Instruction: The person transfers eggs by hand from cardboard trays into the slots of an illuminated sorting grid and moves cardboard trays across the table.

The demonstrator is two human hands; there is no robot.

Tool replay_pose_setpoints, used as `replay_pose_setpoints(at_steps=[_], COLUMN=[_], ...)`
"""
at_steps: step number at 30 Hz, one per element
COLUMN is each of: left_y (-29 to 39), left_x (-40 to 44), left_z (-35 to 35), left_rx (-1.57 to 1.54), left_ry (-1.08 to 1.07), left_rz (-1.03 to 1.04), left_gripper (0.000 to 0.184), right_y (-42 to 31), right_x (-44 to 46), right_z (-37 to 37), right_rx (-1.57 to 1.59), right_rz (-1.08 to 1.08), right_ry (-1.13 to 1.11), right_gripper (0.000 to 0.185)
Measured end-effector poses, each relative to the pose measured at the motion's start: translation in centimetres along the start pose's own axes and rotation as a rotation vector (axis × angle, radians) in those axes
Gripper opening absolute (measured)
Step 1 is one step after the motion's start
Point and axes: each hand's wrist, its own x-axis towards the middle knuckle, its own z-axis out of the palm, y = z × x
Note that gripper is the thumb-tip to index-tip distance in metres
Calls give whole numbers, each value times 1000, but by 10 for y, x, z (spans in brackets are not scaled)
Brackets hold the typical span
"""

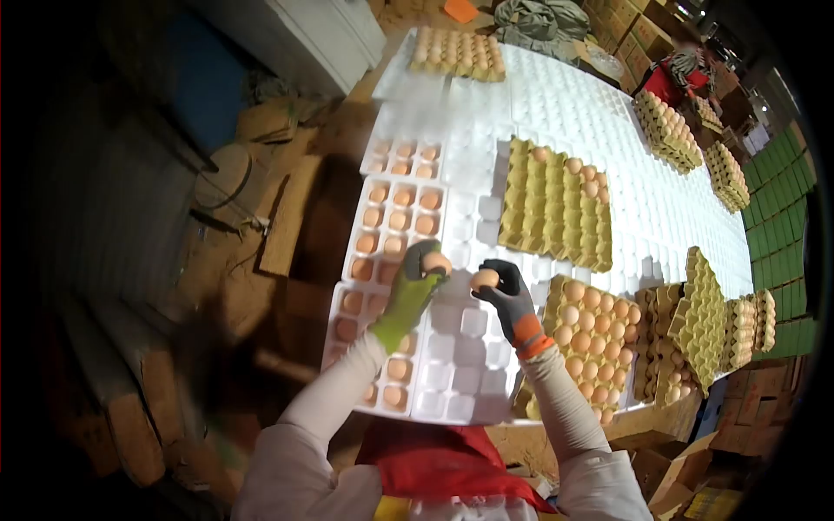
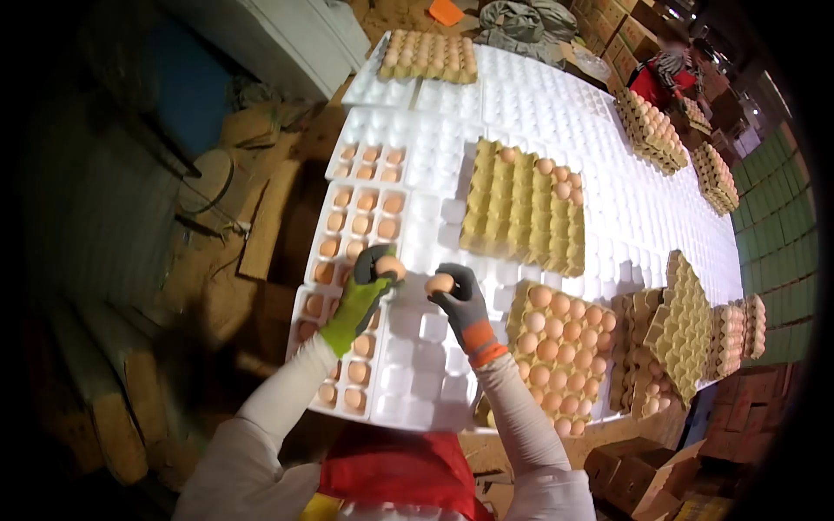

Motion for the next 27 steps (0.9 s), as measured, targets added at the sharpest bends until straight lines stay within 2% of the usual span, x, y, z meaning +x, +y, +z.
replay_pose_setpoints(at_steps=[1,3,5,6,7,9,10,12,13,15,17,19,21,23,25,26,27], left_y=[-11,-11,-13,-15,-17,-28,-37,-45,-46,-33,-15,-6,-15,-47,-63,-65,-63], left_x=[32,88,149,175,195,228,237,236,235,231,229,240,265,288,304,311,316], left_z=[3,20,28,29,28,30,31,33,37,54,82,127,168,193,202,203,207], left_rx=[291,563,752,847,995,1277,1363,1424,1408,1395,1355,1304,1327,1509,1638,1674,1705], left_ry=[60,148,134,129,129,91,71,93,127,70,45,28,-40,38,32,-17,-68], left_rz=[92,339,522,617,622,626,533,657,746,689,657,648,735,896,976,977,979], left_gripper=[52,51,50,49,48,46,44,43,42,47,50,51,49,49,43,36,31], right_y=[1,-29,-53,-59,-60,-57,-43,-5,-27,-85,-117,-130,-118,-120,-143,-149,-149], right_x=[25,65,115,142,170,214,233,260,252,238,238,258,275,282,275,259,251], right_z=[-5,0,6,8,6,6,-6,-26,-32,-61,-115,-171,-216,-232,-236,-241,-252], right_rx=[-136,-680,-1027,-1197,-1312,-1556,-1601,-1687,-1623,-1504,-1532,-1536,-1822,-1868,-1661,-1173,-934], right_rz=[-98,-351,-774,-766,-774,-468,-553,-725,-703,-670,-538,-733,-733,-650,-499,-478,-677], right_ry=[5,63,105,141,129,20,46,43,50,62,329,515,370,210,64,209,289], right_gripper=[42,44,42,37,37,40,40,41,41,42,41,42,41,40,39,27,26])
